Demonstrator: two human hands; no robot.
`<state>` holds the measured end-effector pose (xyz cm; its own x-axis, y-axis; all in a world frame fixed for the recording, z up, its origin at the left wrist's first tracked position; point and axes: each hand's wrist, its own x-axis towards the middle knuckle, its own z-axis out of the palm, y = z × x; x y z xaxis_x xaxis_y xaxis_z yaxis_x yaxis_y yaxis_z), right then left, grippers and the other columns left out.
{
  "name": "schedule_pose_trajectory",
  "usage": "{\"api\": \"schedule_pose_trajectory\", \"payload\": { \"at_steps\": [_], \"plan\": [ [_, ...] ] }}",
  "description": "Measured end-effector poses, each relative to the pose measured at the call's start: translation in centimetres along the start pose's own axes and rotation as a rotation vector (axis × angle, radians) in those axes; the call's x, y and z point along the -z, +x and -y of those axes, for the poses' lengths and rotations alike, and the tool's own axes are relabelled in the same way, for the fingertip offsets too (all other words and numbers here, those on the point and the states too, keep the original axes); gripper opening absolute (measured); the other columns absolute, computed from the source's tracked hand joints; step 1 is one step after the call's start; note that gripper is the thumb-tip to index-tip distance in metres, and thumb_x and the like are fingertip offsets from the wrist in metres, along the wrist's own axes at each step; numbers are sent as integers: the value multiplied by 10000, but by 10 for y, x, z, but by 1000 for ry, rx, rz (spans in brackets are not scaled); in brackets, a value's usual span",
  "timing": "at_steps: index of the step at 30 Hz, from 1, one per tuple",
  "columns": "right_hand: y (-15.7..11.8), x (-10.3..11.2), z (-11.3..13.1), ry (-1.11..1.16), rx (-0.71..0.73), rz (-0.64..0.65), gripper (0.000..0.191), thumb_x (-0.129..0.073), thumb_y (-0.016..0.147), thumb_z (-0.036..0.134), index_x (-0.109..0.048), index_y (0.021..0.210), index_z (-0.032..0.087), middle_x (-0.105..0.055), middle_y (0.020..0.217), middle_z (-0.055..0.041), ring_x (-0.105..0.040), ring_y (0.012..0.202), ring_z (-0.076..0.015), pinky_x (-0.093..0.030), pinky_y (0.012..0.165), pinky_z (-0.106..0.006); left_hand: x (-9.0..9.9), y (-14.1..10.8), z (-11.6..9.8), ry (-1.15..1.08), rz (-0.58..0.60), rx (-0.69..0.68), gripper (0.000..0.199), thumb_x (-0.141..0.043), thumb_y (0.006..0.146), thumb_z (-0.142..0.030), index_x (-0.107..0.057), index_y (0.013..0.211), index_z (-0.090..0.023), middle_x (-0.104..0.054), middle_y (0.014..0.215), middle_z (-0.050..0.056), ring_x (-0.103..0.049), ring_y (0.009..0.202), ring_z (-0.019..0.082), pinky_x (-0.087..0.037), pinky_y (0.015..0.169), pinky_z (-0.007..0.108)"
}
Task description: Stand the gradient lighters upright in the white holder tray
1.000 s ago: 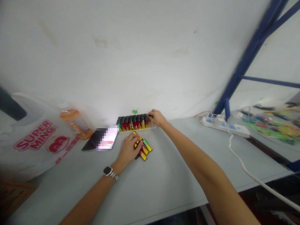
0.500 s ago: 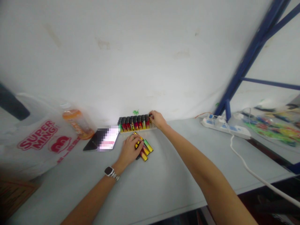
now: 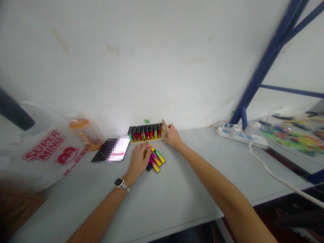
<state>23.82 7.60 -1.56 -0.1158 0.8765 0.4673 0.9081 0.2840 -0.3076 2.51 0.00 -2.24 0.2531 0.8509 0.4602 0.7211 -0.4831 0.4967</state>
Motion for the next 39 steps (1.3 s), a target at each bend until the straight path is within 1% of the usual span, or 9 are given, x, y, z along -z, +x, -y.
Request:
{"api": "schedule_pose_trajectory", "payload": {
  "at_steps": [4,7,10,18,23,28,34,36,39],
  "plan": [
    [-30,-1,22,191,-115,-119,575,-433,856,121,-382,1428,134,-539,1149,-126,-560,1012,-218,-454,921,-337,3,-5,2,62,30,-15,378,-521,911,-434,-558,1201,-194,-547,1319,131,-482,1274,295,-369,1092,504],
    [-53,1,40,230,-159,12,257,-480,871,210,-589,1100,166,-612,963,-69,-576,850,-190,-453,800,-306,1,-11,3,140,150,-50,714,-623,791,-611,-468,1348,-193,-420,1483,163,-317,1427,359,-262,1158,567],
    [-66,7,52,159,-164,144,86,-583,808,250,-636,817,183,-644,828,-50,-569,816,-188,-418,755,-287,-4,-15,4,194,210,-43,842,-630,745,-684,-433,1394,-185,-369,1530,185,-225,1471,393,-199,1172,605],
    [-59,22,52,110,-190,352,152,-681,742,340,-696,708,192,-693,680,-36,-583,624,-161,-355,585,-255,-13,-10,0,191,167,-113,738,-620,771,-673,-505,1321,-194,-416,1493,199,-291,1441,393,-240,1150,607],
    [-51,21,46,46,-243,398,169,-687,730,349,-667,667,193,-686,661,-44,-607,634,-178,-340,554,-253,-14,-4,-4,182,183,-117,741,-621,771,-675,-519,1309,-177,-423,1481,206,-310,1432,383,-257,1151,581],
    [-52,21,37,217,-286,231,98,-580,842,290,-565,866,196,-704,753,-58,-626,657,-174,-400,589,-256,-10,-1,-4,157,124,-115,652,-584,834,-620,-515,1298,-167,-440,1465,191,-338,1417,362,-289,1143,564],
    [-45,14,43,1058,-264,62,304,-514,880,501,-363,964,251,-632,688,54,-621,588,-139,-509,550,-259,-5,-3,-1,34,29,-65,436,-490,937,-503,-532,1238,-190,-522,1372,141,-454,1328,291,-375,1101,503],
    [-41,9,49,1201,-300,1,391,-563,825,560,-350,961,263,-599,682,80,-583,539,-122,-492,492,-237,-5,-4,0,3,34,-48,385,-472,955,-461,-535,1222,-192,-532,1354,132,-477,1298,282,-389,1086,498],
    [-42,1,57,1263,-390,-73,415,-611,783,565,-381,959,267,-468,584,126,-418,423,-87,-361,393,-180,-6,-2,2,-28,36,-26,327,-482,958,-405,-544,1201,-195,-541,1337,124,-486,1282,278,-397,1077,494]
  ]
}}
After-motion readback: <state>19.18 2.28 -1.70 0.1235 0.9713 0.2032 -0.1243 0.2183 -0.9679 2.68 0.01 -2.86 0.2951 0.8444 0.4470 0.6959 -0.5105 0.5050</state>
